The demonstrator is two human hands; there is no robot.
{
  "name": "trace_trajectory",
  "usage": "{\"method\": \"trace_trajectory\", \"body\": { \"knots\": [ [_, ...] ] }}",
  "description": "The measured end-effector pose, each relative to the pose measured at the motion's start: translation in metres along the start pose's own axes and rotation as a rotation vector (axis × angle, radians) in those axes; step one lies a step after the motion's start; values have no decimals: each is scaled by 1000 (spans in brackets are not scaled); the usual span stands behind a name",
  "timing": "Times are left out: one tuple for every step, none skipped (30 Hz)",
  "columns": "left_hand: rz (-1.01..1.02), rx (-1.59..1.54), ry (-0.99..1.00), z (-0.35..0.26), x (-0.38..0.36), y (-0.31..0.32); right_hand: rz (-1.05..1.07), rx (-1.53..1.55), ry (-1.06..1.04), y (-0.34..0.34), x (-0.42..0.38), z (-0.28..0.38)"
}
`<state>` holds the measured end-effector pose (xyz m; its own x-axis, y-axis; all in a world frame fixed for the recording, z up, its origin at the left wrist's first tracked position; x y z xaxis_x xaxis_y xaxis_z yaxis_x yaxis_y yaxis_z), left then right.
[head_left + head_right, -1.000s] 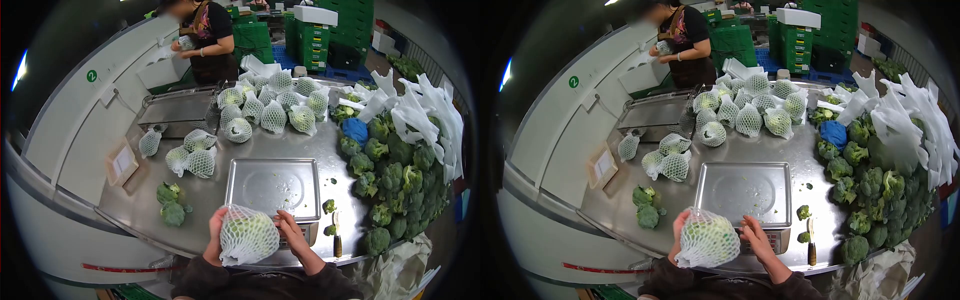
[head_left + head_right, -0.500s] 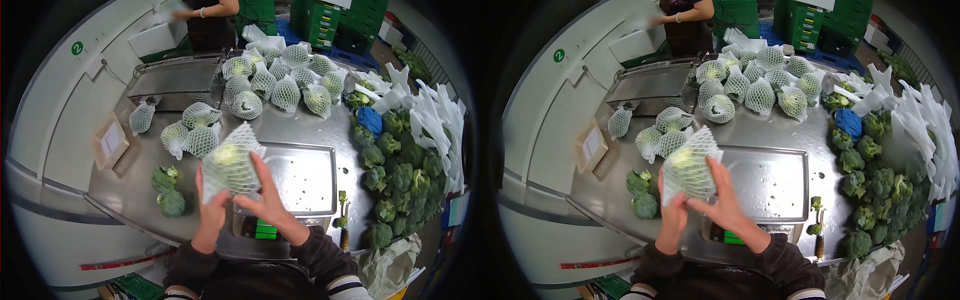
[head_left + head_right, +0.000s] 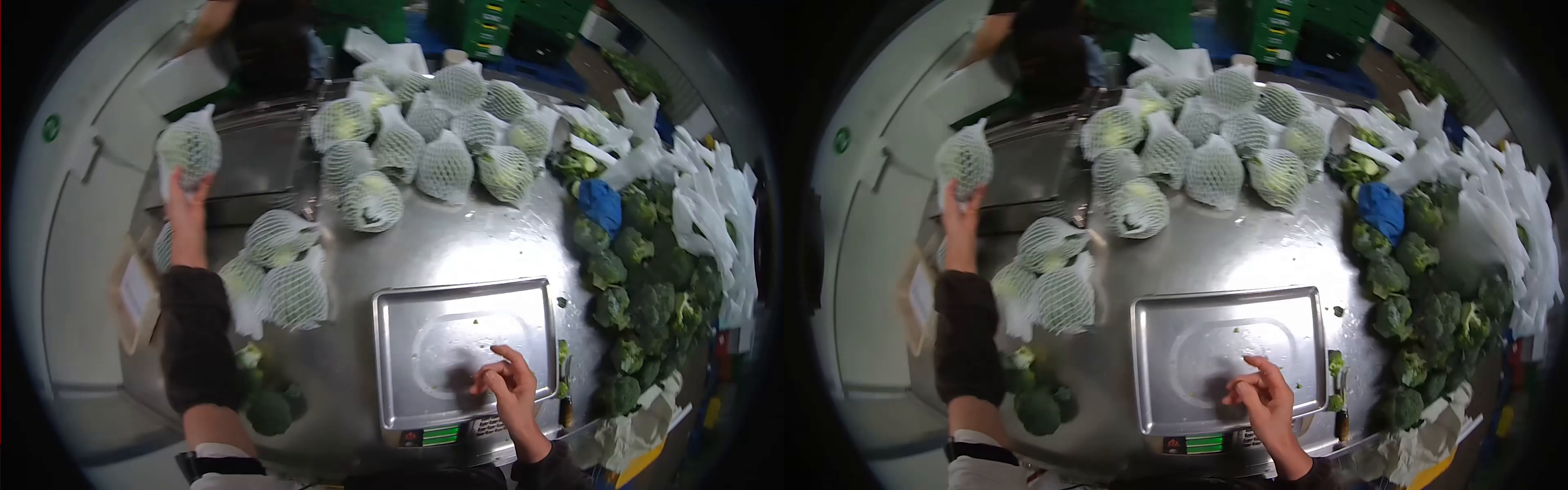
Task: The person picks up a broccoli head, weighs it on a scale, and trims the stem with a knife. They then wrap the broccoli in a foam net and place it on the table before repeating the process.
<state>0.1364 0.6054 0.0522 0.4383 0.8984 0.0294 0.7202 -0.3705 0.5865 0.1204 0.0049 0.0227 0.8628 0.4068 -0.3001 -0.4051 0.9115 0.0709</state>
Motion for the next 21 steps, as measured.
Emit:
{"method": "trace_trajectory", "body": {
  "knots": [
    [27,83,88,2,24,5,-38,30,31,-6,-3,-5],
    [134,370,191,8,62,-5,-97,59,60,-15,-8,-7],
    [300,860,441,10,95,-16,-107,81,54,-17,-10,-9],
    [402,1178,645,14,124,-26,-108,98,81,-16,-11,-11],
    [470,1417,816,19,155,-46,-112,113,105,-16,-11,-13],
    [517,1579,999,29,181,-68,-107,121,102,-14,-11,-15],
    [524,1649,1240,38,207,-94,-87,134,95,-11,-10,-17],
    [539,1532,1059,31,217,-98,-86,107,67,-10,-10,-17],
    [486,1385,792,29,209,-96,-61,81,39,-10,-8,-17],
    [437,1268,633,22,206,-99,-57,94,52,-12,-6,-17],
    [399,1168,530,15,203,-102,-68,93,43,-17,-5,-13],
    [375,1083,460,11,197,-104,-87,12,-24,-24,-3,-5],
    [355,1009,399,8,190,-107,-109,-67,-91,-33,-2,3],
    [347,951,353,8,183,-107,-168,-190,-135,-48,-1,8],
    [336,902,317,6,176,-109,-270,-373,-234,-70,-1,8],
    [331,857,287,5,164,-109,-395,-532,-270,-94,-1,7],
    [332,833,257,6,152,-110,-469,-684,-261,-120,-3,11],
    [326,814,234,5,136,-111,-607,-922,-326,-142,-7,24],
    [316,806,211,3,114,-111,-681,-1159,-488,-167,-11,37],
    [315,779,188,-3,83,-116,-721,-1248,-499,-193,-17,47],
    [312,804,163,0,56,-112,-830,-1295,-544,-221,-24,54]
  ]
}}
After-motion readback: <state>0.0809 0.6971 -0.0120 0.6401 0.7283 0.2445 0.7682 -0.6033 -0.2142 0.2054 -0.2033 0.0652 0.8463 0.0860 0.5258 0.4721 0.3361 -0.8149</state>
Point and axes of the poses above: each hand's wrist, its own x-axis towards the middle knuckle, its own y-axis out of the palm, z = x × y, the point moved 3 cm from there along x, towards the middle knuckle
